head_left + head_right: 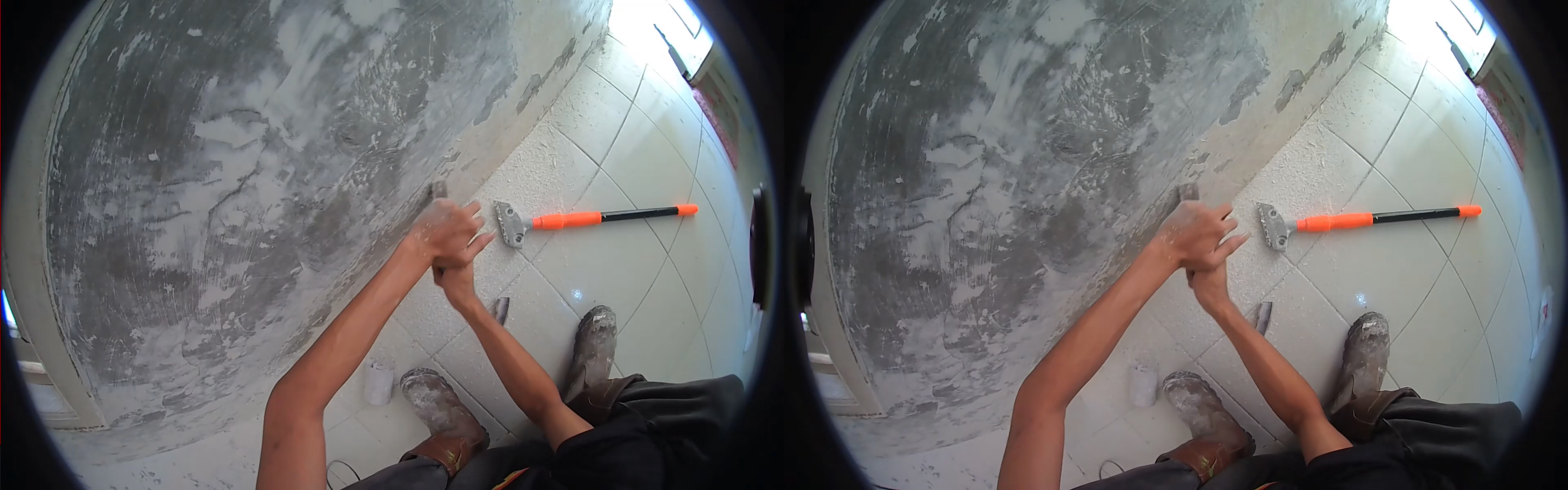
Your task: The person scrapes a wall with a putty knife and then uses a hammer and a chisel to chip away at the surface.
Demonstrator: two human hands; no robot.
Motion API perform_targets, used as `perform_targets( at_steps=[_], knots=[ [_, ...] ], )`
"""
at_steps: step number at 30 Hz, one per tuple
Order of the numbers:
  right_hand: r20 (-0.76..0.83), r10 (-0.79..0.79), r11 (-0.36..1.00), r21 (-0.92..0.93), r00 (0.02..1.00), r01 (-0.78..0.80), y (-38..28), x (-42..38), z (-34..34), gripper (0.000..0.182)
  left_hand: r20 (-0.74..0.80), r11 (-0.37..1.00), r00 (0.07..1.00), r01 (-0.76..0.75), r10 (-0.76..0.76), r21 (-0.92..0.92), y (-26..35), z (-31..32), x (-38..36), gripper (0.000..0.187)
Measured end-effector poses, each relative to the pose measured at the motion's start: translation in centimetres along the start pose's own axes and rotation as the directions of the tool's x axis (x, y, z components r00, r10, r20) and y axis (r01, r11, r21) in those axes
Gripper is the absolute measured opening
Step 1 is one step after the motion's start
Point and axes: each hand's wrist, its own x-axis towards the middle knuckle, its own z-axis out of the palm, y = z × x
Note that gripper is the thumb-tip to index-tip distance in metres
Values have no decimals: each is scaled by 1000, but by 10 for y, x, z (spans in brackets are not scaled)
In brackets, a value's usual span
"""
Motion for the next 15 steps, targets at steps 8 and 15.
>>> perform_targets(
  at_steps=[8,15],
  knots=[
    [31,-249,954,-167,968,251,49,-24,19,23,140,991,987,91,-77,-96,20,-21,-46,41],
    [89,-395,869,-286,914,403,19,-24,21,20,-191,998,980,-59,53,-24,50,-38,-70,25]
  ],
)
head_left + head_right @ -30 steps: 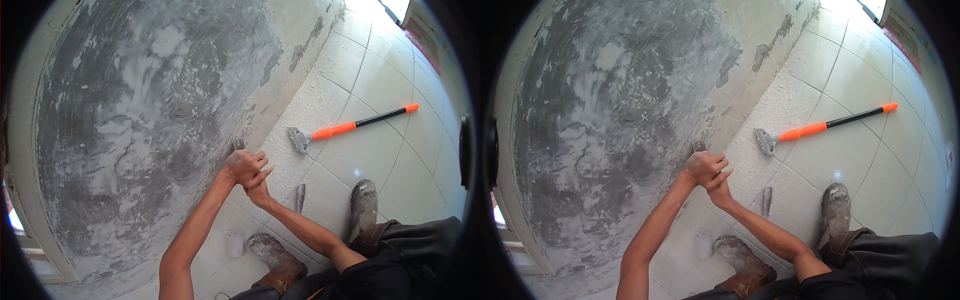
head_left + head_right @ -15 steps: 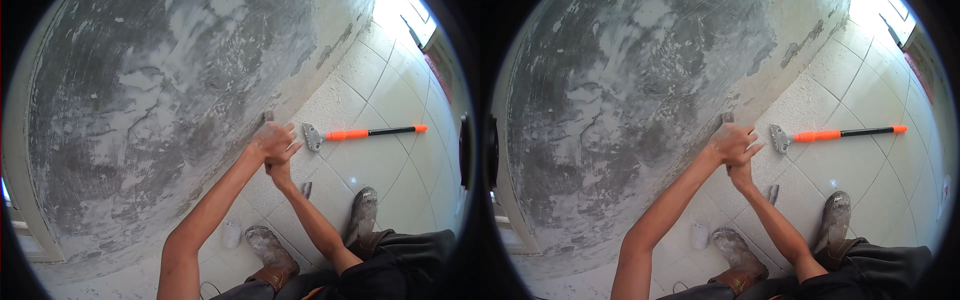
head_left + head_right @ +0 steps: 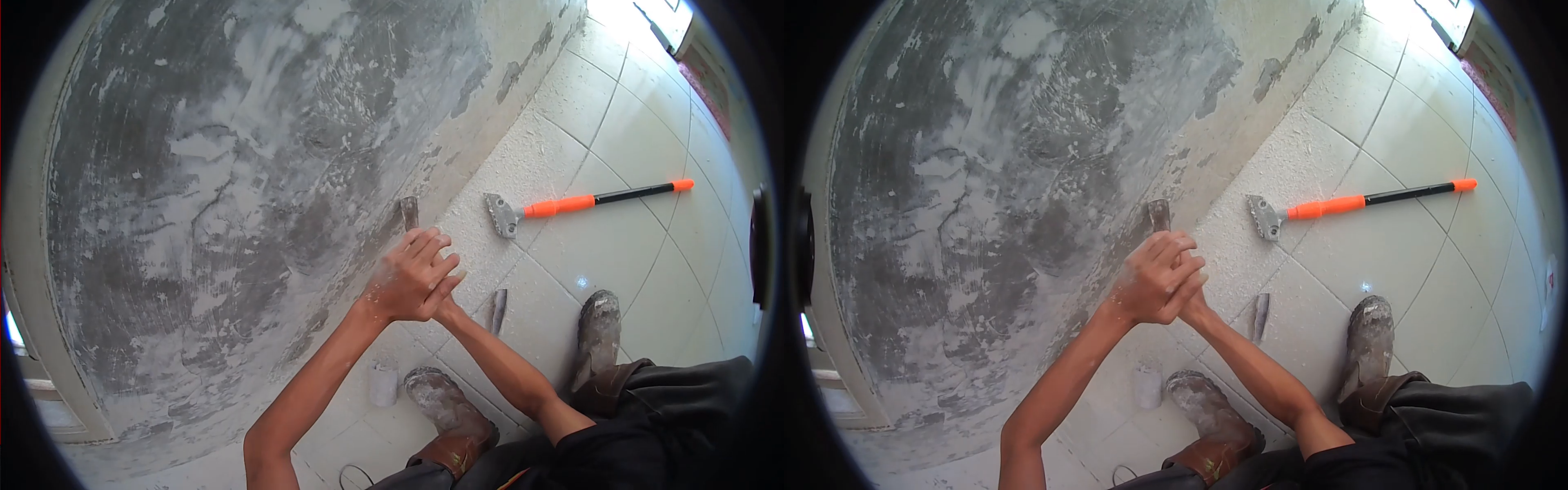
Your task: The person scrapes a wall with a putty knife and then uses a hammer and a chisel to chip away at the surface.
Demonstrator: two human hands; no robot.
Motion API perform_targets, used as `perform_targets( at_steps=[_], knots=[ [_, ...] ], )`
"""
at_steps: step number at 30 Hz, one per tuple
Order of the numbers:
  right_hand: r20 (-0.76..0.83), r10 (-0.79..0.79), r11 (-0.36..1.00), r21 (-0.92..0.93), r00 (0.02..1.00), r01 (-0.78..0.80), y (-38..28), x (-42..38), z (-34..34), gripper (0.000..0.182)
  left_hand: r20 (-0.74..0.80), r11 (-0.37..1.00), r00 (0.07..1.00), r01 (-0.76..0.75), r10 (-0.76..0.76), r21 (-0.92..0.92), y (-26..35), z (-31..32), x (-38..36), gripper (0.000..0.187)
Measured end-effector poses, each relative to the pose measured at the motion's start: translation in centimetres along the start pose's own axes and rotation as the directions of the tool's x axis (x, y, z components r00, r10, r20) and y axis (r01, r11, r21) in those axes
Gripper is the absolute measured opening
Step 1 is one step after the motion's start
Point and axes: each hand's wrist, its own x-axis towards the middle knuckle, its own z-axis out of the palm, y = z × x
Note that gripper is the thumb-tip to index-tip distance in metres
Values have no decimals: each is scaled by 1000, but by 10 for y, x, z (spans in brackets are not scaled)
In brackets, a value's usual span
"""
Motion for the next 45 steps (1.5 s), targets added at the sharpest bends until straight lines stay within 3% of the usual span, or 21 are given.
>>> perform_targets(
  at_steps=[3,4,5,7,8,11,12,13,14,16,18,19,20,24,25,28,31,34,43,45],
  knots=[
    [-54,-43,989,-142,998,34,9,11,12,23,0,1000,1000,13,-13,20,4,-27,-12,20],
    [-164,169,982,107,972,-153,5,22,12,27,30,999,999,24,-26,35,6,-37,-17,18],
    [-214,389,883,363,896,-297,-14,47,7,32,-12,998,999,49,-49,31,10,-50,-16,13],
    [-89,557,669,638,826,-382,-51,106,-20,35,52,994,993,101,-103,41,13,-73,-22,12],
    [-93,552,676,631,829,-380,-54,106,-22,35,110,988,983,143,-150,61,11,-82,-24,11],
    [-52,510,767,478,858,-427,-56,83,-27,36,124,992,987,90,-101,88,1,-89,-30,8],
    [-49,580,738,454,813,-499,-49,64,-19,40,167,991,980,90,-106,102,1,-88,-31,8],
    [-92,408,908,142,908,-394,-4,37,-6,43,168,991,981,83,-100,103,2,-86,-29,8],
    [-45,545,792,357,837,-496,-40,23,8,39,135,988,982,121,-134,101,4,-83,-28,6],
    [-120,482,838,351,868,-418,-47,18,24,35,110,985,982,144,-154,96,7,-76,-23,5],
    [-144,431,863,352,891,-361,-42,36,22,34,-50,976,979,203,-199,81,16,-72,-26,4],
    [-242,283,955,163,928,-248,-17,54,14,34,-39,976,979,205,-202,77,17,-72,-30,4],
    [-62,631,620,640,773,-455,-70,74,-5,34,-50,981,985,170,-165,99,17,-74,-32,4],
    [60,627,615,574,777,-540,-76,26,23,40,-136,984,986,113,-94,138,11,-85,-31,4],
    [162,635,528,622,755,-578,-78,20,20,41,-138,985,987,102,-83,140,8,-86,-28,4],
    [187,638,474,669,747,-572,-78,21,21,41,-193,979,976,133,-103,153,8,-83,-28,5],
    [72,674,450,749,735,-486,-92,21,36,42,-205,983,975,117,-86,144,15,-84,-24,6],
    [157,674,407,736,722,-540,-95,25,29,43,-171,985,984,84,-57,153,18,-85,-24,4],
    [99,781,240,863,616,-444,-106,47,40,42,-191,985,978,106,-78,139,21,-85,-28,4],
    [135,792,221,846,596,-485,-112,45,35,42,-205,981,977,95,-59,171,19,-83,-27,6]
  ],
)
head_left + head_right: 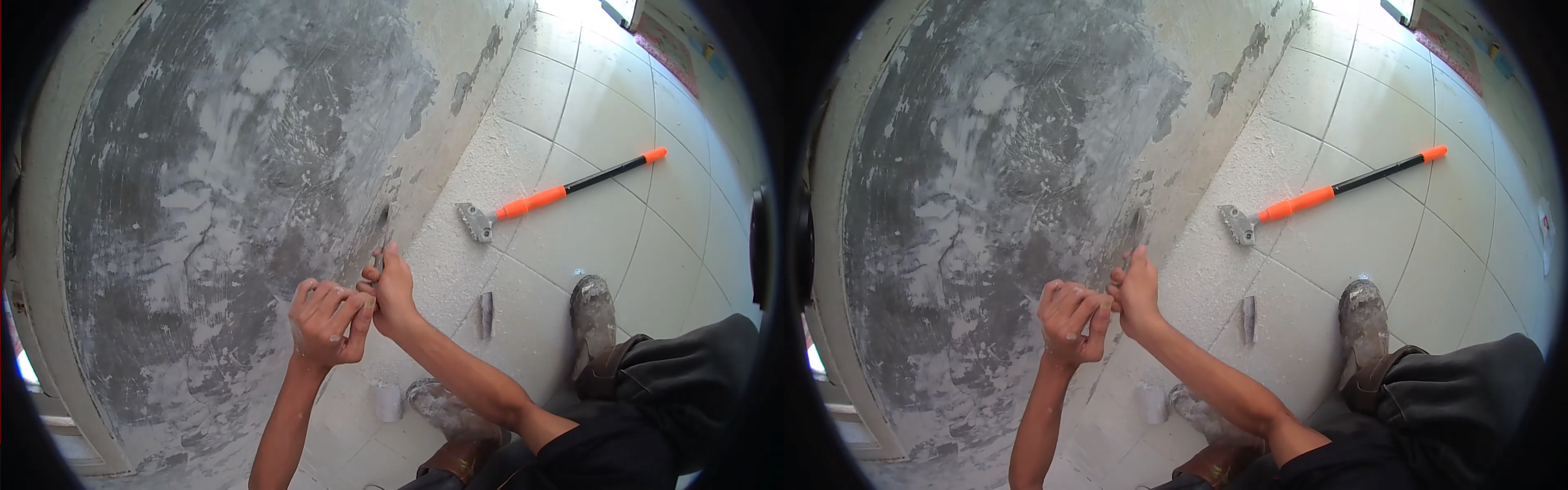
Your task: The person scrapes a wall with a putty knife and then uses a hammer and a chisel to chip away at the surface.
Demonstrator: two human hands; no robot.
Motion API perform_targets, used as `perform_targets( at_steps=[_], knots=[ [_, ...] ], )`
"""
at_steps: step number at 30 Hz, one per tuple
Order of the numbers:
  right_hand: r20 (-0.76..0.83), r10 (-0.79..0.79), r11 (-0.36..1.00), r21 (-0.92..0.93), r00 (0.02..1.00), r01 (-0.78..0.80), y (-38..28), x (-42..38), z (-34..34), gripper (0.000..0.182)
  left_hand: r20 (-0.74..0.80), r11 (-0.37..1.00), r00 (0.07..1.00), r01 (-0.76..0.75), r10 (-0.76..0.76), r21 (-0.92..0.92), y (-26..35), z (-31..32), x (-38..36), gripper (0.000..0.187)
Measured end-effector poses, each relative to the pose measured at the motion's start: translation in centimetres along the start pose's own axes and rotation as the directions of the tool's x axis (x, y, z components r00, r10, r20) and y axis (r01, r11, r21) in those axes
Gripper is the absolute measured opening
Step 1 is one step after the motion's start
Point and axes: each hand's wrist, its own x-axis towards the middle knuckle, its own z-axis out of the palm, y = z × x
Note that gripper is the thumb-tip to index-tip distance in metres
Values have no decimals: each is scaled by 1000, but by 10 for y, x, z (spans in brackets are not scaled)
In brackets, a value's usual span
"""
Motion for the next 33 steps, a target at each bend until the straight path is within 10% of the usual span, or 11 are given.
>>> perform_targets(
  at_steps=[17,33],
  knots=[
    [65,187,981,-63,980,-183,-15,-20,-3,41,32,1000,999,9,-9,-4,-6,-1,0,8],
    [-57,-6,1000,-15,998,6,-7,34,-11,41,-15,1000,1000,-10,10,29,-4,-1,-5,8]
  ],
)
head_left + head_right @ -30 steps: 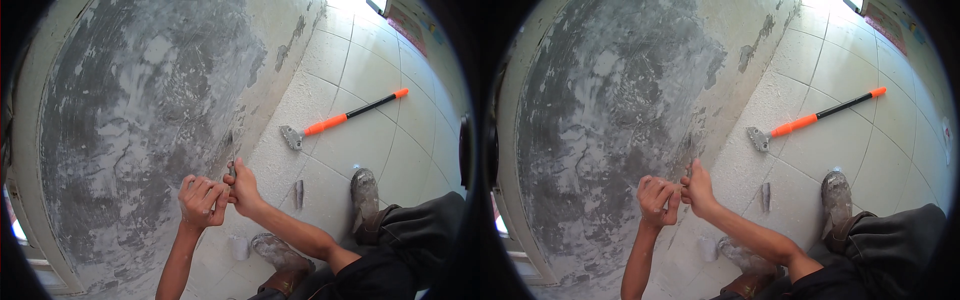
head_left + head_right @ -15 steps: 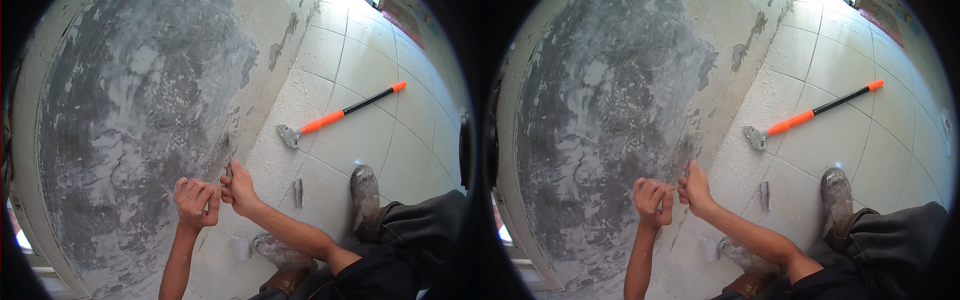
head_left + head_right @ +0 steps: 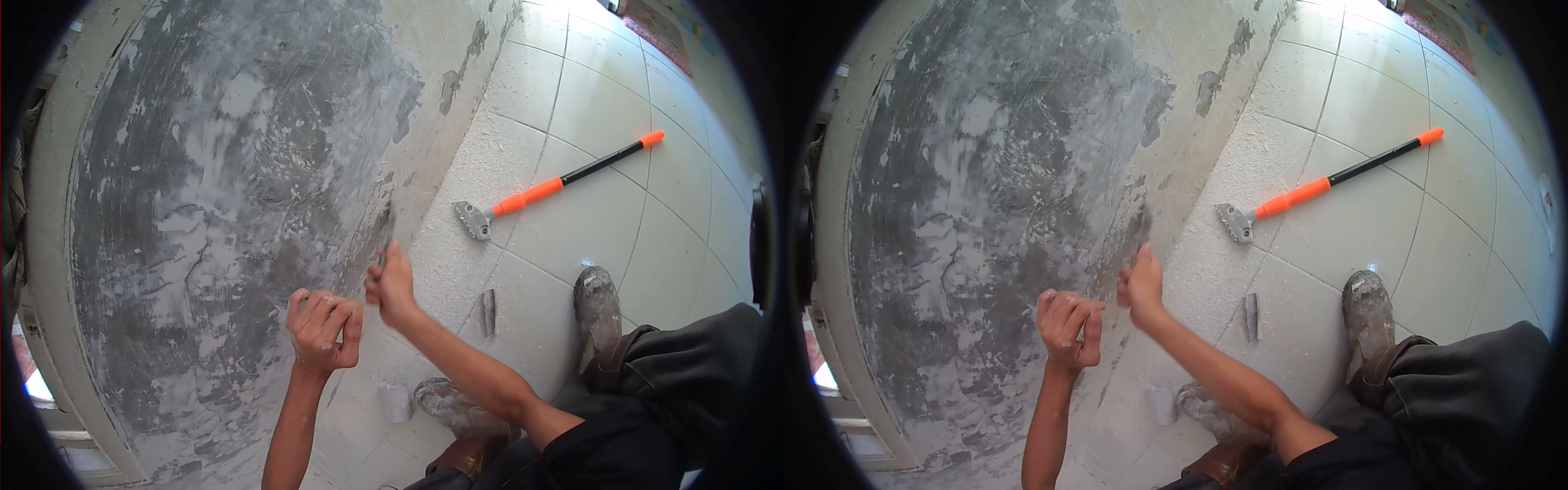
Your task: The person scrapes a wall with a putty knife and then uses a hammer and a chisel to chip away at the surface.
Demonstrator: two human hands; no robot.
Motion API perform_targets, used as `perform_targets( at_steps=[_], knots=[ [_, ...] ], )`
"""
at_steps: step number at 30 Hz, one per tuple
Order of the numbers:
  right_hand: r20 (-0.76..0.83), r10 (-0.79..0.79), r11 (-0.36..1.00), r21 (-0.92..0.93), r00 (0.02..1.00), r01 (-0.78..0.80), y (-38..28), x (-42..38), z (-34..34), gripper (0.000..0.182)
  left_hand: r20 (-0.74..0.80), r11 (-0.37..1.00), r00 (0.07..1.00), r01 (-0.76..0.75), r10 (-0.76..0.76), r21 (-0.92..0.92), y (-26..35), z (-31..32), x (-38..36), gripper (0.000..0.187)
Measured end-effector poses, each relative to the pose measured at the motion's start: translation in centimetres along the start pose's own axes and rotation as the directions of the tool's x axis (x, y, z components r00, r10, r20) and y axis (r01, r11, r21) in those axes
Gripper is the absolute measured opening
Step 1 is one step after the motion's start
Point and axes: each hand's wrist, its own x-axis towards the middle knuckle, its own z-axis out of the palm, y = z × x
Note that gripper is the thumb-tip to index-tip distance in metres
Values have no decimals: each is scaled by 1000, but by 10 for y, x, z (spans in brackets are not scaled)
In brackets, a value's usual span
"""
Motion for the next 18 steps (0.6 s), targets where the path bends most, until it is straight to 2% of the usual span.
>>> perform_targets(
  at_steps=[1,2,5,6,8,9,12,13,18],
  knots=[
    [-35,-90,996,4,995,90,-8,10,2,40,-3,1000,1000,1,-1,-1,1,1,-2,8],
    [-32,-94,996,4,995,94,-5,7,0,40,5,1000,1000,3,-3,-4,1,1,-3,8],
    [41,62,988,-144,997,-56,10,-35,-1,38,16,1000,1000,5,-5,-18,-2,0,-3,6],
    [38,61,988,-143,997,-55,13,-32,-1,38,20,999,1000,10,-9,-32,-3,1,-2,8],
    [59,-117,965,-230,991,127,23,-16,-9,40,27,999,999,21,-20,-34,-6,5,-1,8],
    [33,-191,961,-195,981,194,15,0,-7,39,37,999,999,34,-33,-32,-6,5,-4,9],
    [99,-177,956,-218,979,195,26,-12,-11,39,30,999,1000,9,-8,-42,-3,3,-2,9],
    [137,-155,939,-288,978,190,33,-30,-14,39,28,999,1000,6,-5,-43,-3,3,-2,9],
    [86,-157,966,-195,984,171,12,2,-10,40,30,998,999,29,-27,-48,-6,6,-2,10]
  ],
)
